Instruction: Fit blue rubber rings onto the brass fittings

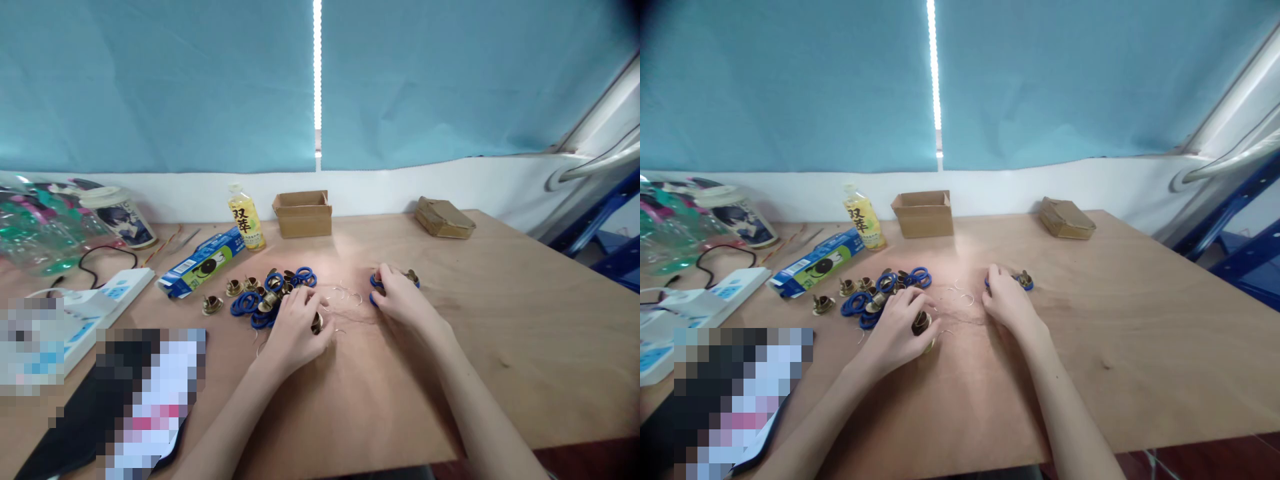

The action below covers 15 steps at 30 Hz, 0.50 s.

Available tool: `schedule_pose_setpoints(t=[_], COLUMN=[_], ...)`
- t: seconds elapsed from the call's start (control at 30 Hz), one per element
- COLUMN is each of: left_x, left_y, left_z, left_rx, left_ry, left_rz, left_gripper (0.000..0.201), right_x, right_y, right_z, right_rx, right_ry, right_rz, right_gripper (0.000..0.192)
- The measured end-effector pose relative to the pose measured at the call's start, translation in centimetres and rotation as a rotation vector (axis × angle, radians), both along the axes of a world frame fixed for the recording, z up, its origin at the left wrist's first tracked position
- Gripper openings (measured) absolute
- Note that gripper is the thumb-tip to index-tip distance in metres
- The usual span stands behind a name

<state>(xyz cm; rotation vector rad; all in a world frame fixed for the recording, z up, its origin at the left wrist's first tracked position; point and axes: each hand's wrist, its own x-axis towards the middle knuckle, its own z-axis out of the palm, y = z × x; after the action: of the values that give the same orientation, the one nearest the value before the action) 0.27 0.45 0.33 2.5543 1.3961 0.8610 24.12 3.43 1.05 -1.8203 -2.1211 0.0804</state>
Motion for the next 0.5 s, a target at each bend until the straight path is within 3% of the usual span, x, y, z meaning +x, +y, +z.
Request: schedule_pose_setpoints(t=[0.17,0.33,0.5], left_x=[-1.0,-3.1,-4.8], left_y=[0.9,2.4,3.2], left_z=[0.5,0.7,0.4], left_rx=[0.036,0.182,0.196], left_ry=[-0.011,-0.032,0.027], left_rz=[0.072,0.294,0.495], left_gripper=[0.008,0.014,0.020], right_x=[-0.3,-2.0,-5.8], right_y=[0.2,-0.1,-1.2], right_z=[-0.2,0.1,-0.7], right_rx=[0.042,0.182,0.202], right_ry=[-0.061,-0.155,0.090], right_rz=[-0.047,-0.103,0.144], right_gripper=[0.028,0.029,0.015])
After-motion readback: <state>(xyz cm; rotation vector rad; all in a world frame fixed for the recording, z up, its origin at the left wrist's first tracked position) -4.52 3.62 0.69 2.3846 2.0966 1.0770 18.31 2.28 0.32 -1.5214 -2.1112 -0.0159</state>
